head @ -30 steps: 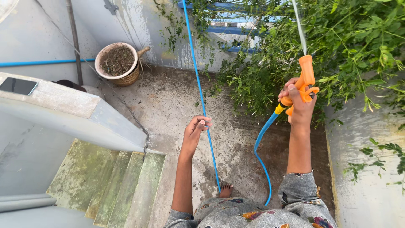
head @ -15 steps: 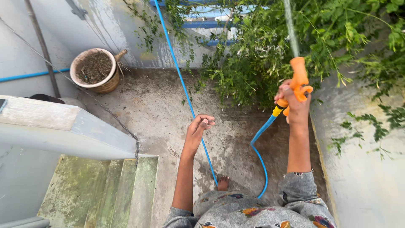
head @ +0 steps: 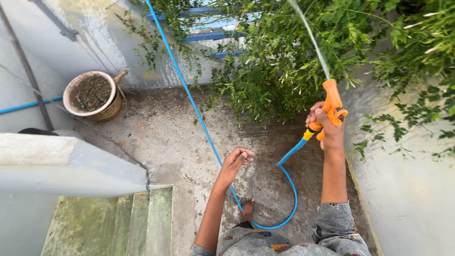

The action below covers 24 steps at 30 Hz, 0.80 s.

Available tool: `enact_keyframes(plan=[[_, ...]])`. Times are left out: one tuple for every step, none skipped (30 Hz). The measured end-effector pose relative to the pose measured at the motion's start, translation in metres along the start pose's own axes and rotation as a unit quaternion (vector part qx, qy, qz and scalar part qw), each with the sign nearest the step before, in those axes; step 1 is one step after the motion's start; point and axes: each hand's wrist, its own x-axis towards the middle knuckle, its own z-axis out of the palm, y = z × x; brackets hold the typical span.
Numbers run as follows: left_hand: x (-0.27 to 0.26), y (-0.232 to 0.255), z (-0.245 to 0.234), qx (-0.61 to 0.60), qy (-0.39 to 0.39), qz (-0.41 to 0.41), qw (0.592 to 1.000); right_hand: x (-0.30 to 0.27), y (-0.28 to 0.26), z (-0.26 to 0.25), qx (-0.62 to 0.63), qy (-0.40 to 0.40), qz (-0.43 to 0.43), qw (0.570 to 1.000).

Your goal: The person sprays water onto green leafy plants using a handheld orange spray nozzle attached to a blue hose, moving the nozzle across different parts of the foliage.

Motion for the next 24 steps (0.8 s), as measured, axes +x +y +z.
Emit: enact_keyframes(plan=[[0.001, 0.0, 0.005, 0.0, -0.013, 0.002, 1.0, -0.002, -0.001, -0.004, -0.002, 0.004, -0.001, 1.0], [0.002, 0.001, 0.009, 0.0, -0.027, 0.005, 1.0, -0.005, -0.001, -0.008, -0.015, 0.005, 0.007, 1.0], [0.004, 0.002, 0.014, 0.0, -0.029, 0.007, 1.0, -0.004, -0.001, -0.011, -0.027, 0.004, 0.014, 1.0], [0.005, 0.003, 0.019, 0.003, -0.03, 0.001, 1.0, -0.004, 0.0, -0.013, -0.028, 0.005, 0.011, 1.0], [0.005, 0.004, 0.022, 0.006, -0.03, -0.007, 1.0, -0.005, 0.001, -0.015, -0.013, 0.039, 0.0, 0.999], [0.008, 0.006, 0.025, 0.006, -0.032, -0.007, 0.999, -0.006, 0.002, -0.017, 0.002, 0.073, -0.011, 0.997], [0.007, 0.006, 0.027, 0.012, -0.037, -0.005, 0.999, -0.01, 0.001, -0.021, 0.0, 0.077, -0.009, 0.997], [0.006, 0.006, 0.03, 0.018, -0.042, -0.004, 0.999, -0.014, 0.001, -0.025, -0.003, 0.054, -0.014, 0.998], [0.006, 0.007, 0.031, 0.018, -0.044, -0.006, 0.999, -0.016, 0.0, -0.026, -0.005, 0.029, -0.021, 0.999], [0.006, 0.007, 0.032, 0.014, -0.05, -0.007, 0.999, -0.017, 0.0, -0.027, -0.006, 0.033, -0.02, 0.999], [0.005, 0.007, 0.032, 0.011, -0.055, -0.008, 0.998, -0.018, 0.002, -0.026, -0.002, 0.033, -0.035, 0.999], [0.005, 0.007, 0.032, 0.012, -0.056, -0.011, 0.998, -0.018, 0.002, -0.026, 0.002, 0.032, -0.051, 0.998], [0.007, 0.006, 0.031, 0.01, -0.054, -0.017, 0.998, -0.016, 0.001, -0.026, 0.002, 0.034, -0.05, 0.998], [0.007, 0.005, 0.03, 0.009, -0.051, -0.024, 0.998, -0.015, 0.0, -0.026, 0.007, 0.043, -0.046, 0.998], [0.009, 0.005, 0.029, 0.01, -0.051, -0.023, 0.998, -0.012, -0.002, -0.025, 0.01, 0.05, -0.045, 0.998], [0.009, 0.004, 0.027, 0.007, -0.051, -0.018, 0.999, -0.01, -0.004, -0.024, 0.011, 0.05, -0.046, 0.998], [0.009, 0.002, 0.026, 0.004, -0.05, -0.014, 0.999, -0.009, -0.005, -0.023, 0.003, 0.047, -0.055, 0.997], [0.011, 0.002, 0.025, 0.003, -0.048, -0.014, 0.999, -0.008, -0.007, -0.022, -0.004, 0.044, -0.065, 0.997], [0.012, 0.002, 0.023, 0.011, -0.043, -0.01, 0.999, -0.007, -0.008, -0.021, -0.005, 0.043, -0.062, 0.997], [0.012, 0.002, 0.023, 0.019, -0.039, -0.006, 0.999, -0.006, -0.008, -0.02, -0.005, 0.047, -0.06, 0.997], [0.013, 0.003, 0.023, 0.017, -0.036, -0.007, 0.999, -0.004, -0.008, -0.019, -0.005, 0.051, -0.06, 0.997], [0.013, 0.004, 0.023, 0.019, -0.034, -0.012, 0.999, -0.003, -0.008, -0.019, -0.005, 0.049, -0.058, 0.997], [0.015, 0.006, 0.023, 0.022, -0.032, -0.017, 0.999, 0.0, -0.008, -0.018, 0.0, 0.044, -0.058, 0.997], [0.017, 0.008, 0.023, 0.021, -0.031, -0.017, 0.999, 0.002, -0.007, -0.018, 0.004, 0.038, -0.057, 0.998]])
